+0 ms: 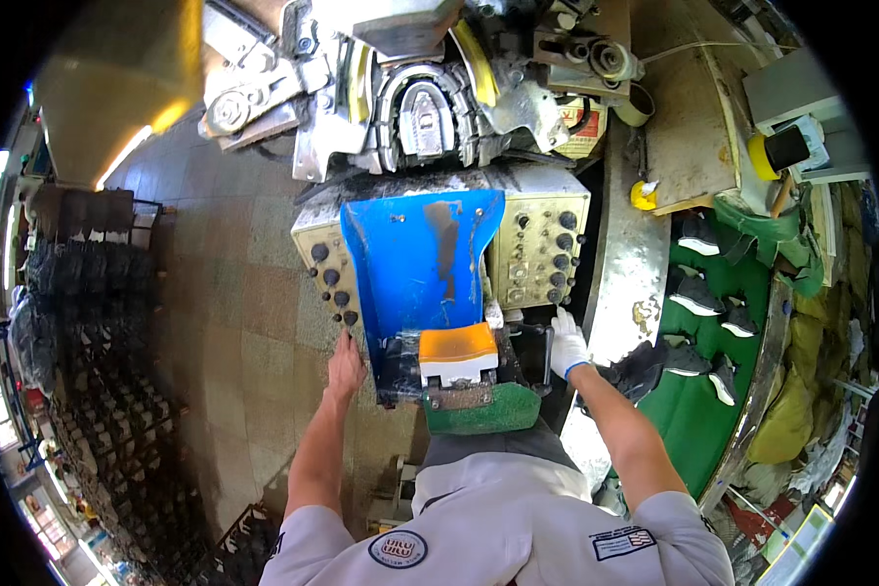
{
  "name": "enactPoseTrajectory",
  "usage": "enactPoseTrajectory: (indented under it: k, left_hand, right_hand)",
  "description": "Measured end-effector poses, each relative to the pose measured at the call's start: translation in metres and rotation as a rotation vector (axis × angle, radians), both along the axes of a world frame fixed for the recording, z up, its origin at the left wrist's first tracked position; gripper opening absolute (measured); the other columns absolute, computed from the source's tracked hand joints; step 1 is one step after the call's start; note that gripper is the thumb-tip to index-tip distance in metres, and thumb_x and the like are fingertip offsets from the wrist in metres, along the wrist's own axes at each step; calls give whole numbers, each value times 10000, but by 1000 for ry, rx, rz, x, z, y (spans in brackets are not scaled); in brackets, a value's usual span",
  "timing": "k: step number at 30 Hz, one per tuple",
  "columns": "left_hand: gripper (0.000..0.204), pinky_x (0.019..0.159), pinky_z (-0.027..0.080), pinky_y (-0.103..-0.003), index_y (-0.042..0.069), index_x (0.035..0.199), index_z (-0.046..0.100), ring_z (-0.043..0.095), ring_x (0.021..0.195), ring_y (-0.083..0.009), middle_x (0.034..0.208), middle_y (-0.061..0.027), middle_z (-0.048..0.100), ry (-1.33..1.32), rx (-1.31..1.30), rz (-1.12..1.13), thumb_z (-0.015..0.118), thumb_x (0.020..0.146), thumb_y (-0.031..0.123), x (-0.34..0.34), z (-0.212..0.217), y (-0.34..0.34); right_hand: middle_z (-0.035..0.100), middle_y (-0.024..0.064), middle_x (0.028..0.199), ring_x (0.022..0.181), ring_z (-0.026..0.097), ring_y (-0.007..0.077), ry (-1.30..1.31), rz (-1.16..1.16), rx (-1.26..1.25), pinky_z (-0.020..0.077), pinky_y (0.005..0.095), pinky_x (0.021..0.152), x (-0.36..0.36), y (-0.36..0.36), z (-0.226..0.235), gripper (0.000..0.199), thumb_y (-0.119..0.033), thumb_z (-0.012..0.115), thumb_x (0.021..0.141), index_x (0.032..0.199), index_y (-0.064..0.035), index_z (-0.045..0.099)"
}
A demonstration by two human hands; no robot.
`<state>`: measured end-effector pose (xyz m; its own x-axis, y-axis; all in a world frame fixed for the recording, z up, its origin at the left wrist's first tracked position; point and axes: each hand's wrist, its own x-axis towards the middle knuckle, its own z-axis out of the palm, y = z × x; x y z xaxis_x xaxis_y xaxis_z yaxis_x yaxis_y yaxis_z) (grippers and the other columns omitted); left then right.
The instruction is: The person operates a toe-lasting machine by positioning a shoe upper and last into the clamp, activating the machine to press the material, and then removing the shoe to place it onto a green conveyor belt.
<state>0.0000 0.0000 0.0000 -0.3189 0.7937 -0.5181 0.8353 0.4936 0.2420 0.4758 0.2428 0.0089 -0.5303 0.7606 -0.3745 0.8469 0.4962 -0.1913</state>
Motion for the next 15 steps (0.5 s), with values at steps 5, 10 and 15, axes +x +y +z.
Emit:
enactPoseTrajectory:
  k: [5,10,15]
  left_hand:
    - [626,1057,473,-431,-148,1309,476,384,1385,-464,1520,-339,317,180,-99,-227,665,797,159,1,6,-17]
    - [554,1056,472,-429,-172,1259,510,413,1359,-483,1468,-457,274,191,-108,-235,615,814,140,20,-22,-2]
    - [486,1003,504,-449,-103,1259,546,449,1337,-456,1506,-374,308,62,-169,-87,601,831,119,19,5,5]
  right_hand:
    - [336,264,1509,1367,359,407,-131,86,-70,392,490,1052,0,-19,-19,510,-118,594,782,1246,80,524]
    - [287,289,1541,1379,354,411,-232,66,-210,384,484,1070,2,5,-5,551,-106,591,786,1276,133,510]
    - [297,282,1541,1376,367,406,-165,65,-129,388,483,1071,5,-3,-8,516,-101,587,785,1258,89,510]
